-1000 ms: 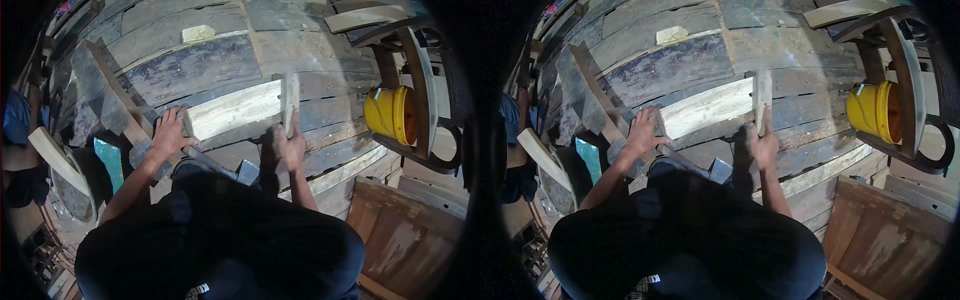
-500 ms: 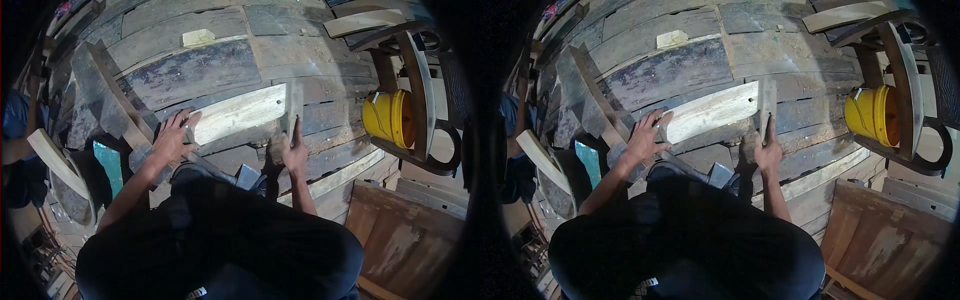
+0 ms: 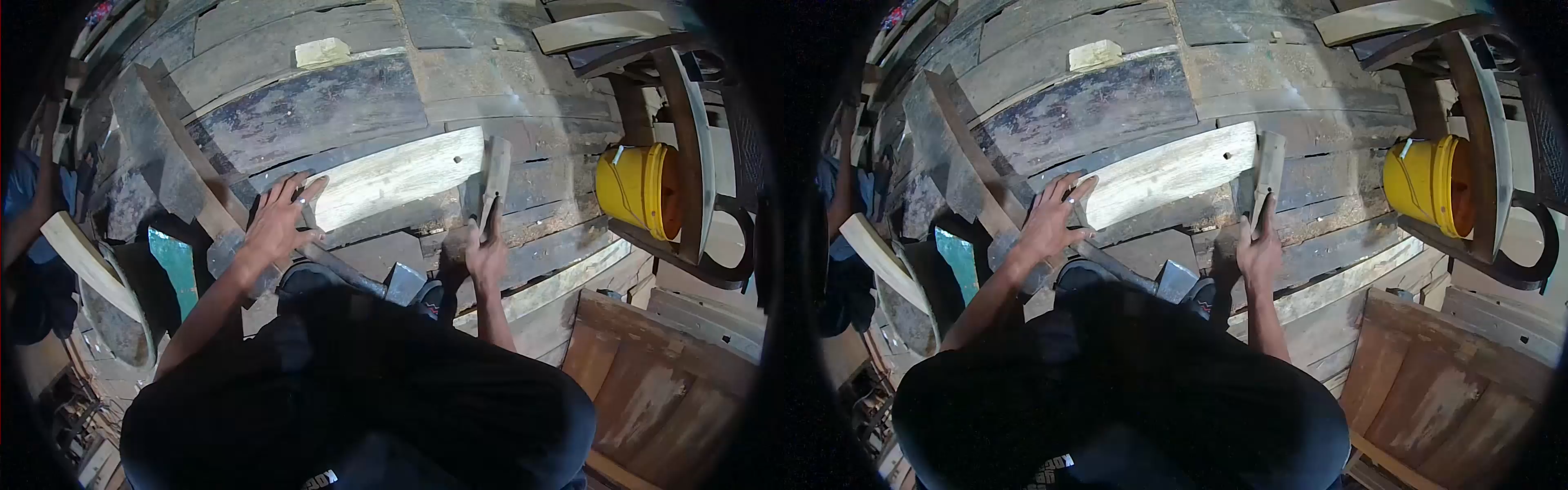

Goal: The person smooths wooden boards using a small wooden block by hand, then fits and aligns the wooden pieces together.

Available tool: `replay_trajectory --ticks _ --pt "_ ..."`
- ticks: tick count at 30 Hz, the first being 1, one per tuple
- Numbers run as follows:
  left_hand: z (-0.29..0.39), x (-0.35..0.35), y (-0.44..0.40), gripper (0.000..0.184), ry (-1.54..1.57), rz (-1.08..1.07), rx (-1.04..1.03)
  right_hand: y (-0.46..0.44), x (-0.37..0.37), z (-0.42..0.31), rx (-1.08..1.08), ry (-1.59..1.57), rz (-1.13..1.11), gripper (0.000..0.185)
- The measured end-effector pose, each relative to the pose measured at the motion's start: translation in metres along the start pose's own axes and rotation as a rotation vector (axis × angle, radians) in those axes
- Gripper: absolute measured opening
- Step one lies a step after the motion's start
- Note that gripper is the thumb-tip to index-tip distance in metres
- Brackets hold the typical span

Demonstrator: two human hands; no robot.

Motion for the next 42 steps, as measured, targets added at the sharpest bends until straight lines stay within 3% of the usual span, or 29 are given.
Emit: replay_trajectory --ticks 2,3,5,6,7,9,10,15,18,19,21,24,28,30,33,34,35,37,39,40,42 --pt "0.002 0.002 -0.001 0.105 -0.006 -0.006 0.001 0.005 -0.004 -0.003 -0.092 -0.011 0.061 0.074" --pt "0.003 0.003 -0.002 0.105 -0.018 -0.011 0.002 0.008 -0.003 -0.023 -0.203 0.056 -0.095 0.073" --pt "0.002 0.002 -0.002 0.104 -0.017 0.001 0.002 0.031 -0.018 -0.028 -0.196 0.005 -0.107 0.073" --pt "0.002 0.003 -0.002 0.104 -0.006 -0.008 0.006 0.037 -0.021 -0.031 -0.038 0.049 -0.150 0.074" --pt "0.003 0.003 -0.001 0.104 0.004 -0.022 0.007 0.048 -0.021 -0.029 -0.044 0.042 -0.157 0.074" --pt "0.003 0.003 0.000 0.105 -0.008 -0.029 -0.001 0.065 -0.021 -0.044 0.202 0.087 -0.389 0.075" --pt "0.003 0.003 0.000 0.105 -0.019 -0.023 -0.002 0.060 -0.015 -0.045 0.221 0.165 -0.457 0.077" --pt "0.003 0.002 -0.001 0.104 -0.020 -0.016 -0.001 0.009 0.001 0.001 0.085 0.080 -0.275 0.080" --pt "0.005 0.003 -0.001 0.104 -0.028 -0.024 0.007 0.011 -0.008 -0.016 -0.172 -0.211 -0.185 0.083" --pt "0.004 0.002 -0.001 0.104 -0.025 -0.022 0.009 0.022 -0.011 -0.031 -0.155 -0.131 -0.228 0.081" --pt "0.003 0.000 -0.001 0.105 -0.062 0.007 -0.014 0.048 -0.026 -0.053 0.170 -0.091 -0.233 0.085" --pt "0.004 0.002 -0.001 0.107 -0.068 -0.007 -0.017 0.070 -0.031 -0.055 0.248 0.163 -0.561 0.083" --pt "0.003 0.000 -0.001 0.115 -0.047 0.007 -0.045 0.031 -0.010 -0.020 0.197 0.178 -0.464 0.084" --pt "0.006 0.001 0.000 0.117 -0.090 0.005 -0.048 0.011 -0.003 0.004 -0.045 0.041 -0.193 0.084" --pt "0.008 0.001 -0.001 0.115 -0.114 -0.005 -0.031 0.019 -0.008 -0.019 -0.199 -0.122 -0.155 0.085" --pt "0.009 0.000 0.000 0.115 -0.111 -0.007 -0.033 0.028 -0.017 -0.025 -0.174 0.010 -0.231 0.082" --pt "0.009 0.000 0.000 0.115 -0.118 0.003 -0.036 0.040 -0.024 -0.035 -0.107 -0.079 -0.330 0.078" --pt "0.007 -0.001 0.001 0.116 -0.132 0.011 -0.032 0.063 -0.029 -0.070 0.118 0.023 -0.501 0.077" --pt "0.005 -0.003 0.002 0.119 -0.143 0.053 -0.065 0.074 -0.034 -0.072 0.327 0.132 -0.502 0.080" --pt "0.006 -0.002 0.003 0.120 -0.136 0.059 -0.073 0.062 -0.026 -0.070 0.280 0.126 -0.595 0.081" --pt "0.004 -0.005 0.003 0.121 -0.166 0.045 -0.063 0.036 -0.018 -0.044 0.137 0.177 -0.574 0.082"
Point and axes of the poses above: each hand's wrist, its own y-axis away from the middle knuckle, its own x-axis out of the back of the hand, z = x × y, the point moved 4 cm from there along -y, towards the middle knuckle, and after that the axes turned 3 degrees about z, right-handed, at the moved point
